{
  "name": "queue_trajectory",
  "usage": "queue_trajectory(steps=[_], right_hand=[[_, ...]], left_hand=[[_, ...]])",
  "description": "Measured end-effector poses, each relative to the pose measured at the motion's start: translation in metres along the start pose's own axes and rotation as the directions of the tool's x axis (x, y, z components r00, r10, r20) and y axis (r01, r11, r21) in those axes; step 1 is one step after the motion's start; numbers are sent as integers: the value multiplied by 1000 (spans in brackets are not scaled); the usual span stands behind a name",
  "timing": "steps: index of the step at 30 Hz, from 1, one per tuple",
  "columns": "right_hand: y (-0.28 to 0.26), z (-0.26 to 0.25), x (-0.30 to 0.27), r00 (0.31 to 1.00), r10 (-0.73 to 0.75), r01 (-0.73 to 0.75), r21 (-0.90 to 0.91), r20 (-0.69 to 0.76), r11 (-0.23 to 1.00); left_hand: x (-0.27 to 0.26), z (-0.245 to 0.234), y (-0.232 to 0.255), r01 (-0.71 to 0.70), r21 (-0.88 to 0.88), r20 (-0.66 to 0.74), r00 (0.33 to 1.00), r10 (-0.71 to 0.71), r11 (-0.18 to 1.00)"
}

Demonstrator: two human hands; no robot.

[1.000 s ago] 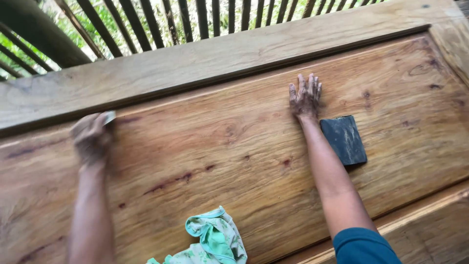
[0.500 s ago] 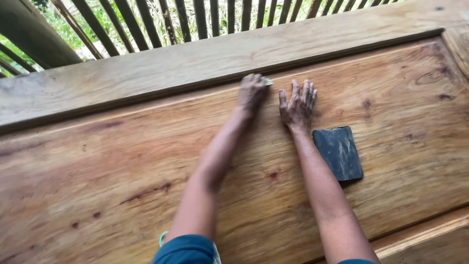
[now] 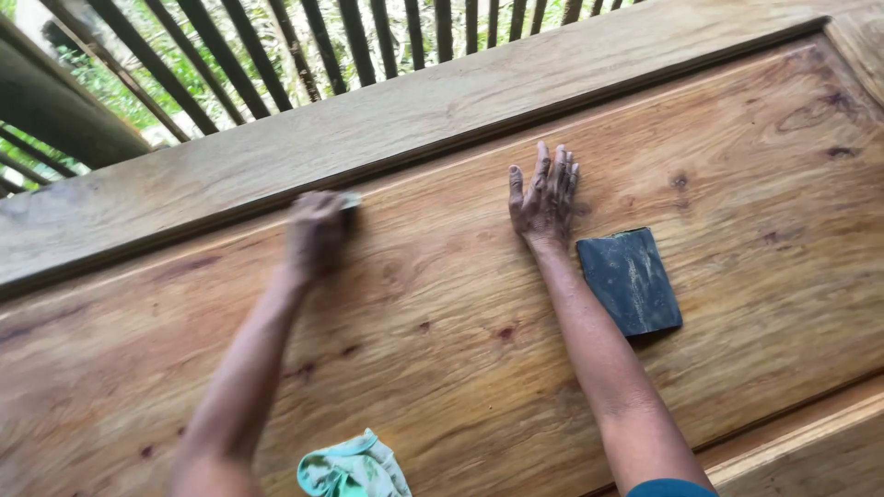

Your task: Sanding a large wooden door panel with pieces of sandpaper.

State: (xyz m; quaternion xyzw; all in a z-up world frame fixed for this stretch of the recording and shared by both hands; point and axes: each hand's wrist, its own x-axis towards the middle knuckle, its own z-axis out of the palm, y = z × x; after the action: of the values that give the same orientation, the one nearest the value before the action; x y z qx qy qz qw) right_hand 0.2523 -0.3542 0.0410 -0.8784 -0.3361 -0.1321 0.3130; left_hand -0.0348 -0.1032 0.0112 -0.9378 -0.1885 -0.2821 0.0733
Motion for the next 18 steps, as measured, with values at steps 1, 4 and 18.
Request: queue_trajectory(steps=[1, 4, 18], right_hand=[[-3, -4, 0, 999, 31, -31, 50, -11, 998], [-3, -15, 3, 995, 92, -86, 145, -36, 986], [19, -3, 3, 984, 154, -116, 348, -85, 930]], left_hand=[[33, 26, 37, -36, -93, -66, 997, 30, 995], [118, 178, 133, -113, -338, -204, 978, 45, 934], [-2, 2, -16, -81, -126, -65, 995, 74, 989]])
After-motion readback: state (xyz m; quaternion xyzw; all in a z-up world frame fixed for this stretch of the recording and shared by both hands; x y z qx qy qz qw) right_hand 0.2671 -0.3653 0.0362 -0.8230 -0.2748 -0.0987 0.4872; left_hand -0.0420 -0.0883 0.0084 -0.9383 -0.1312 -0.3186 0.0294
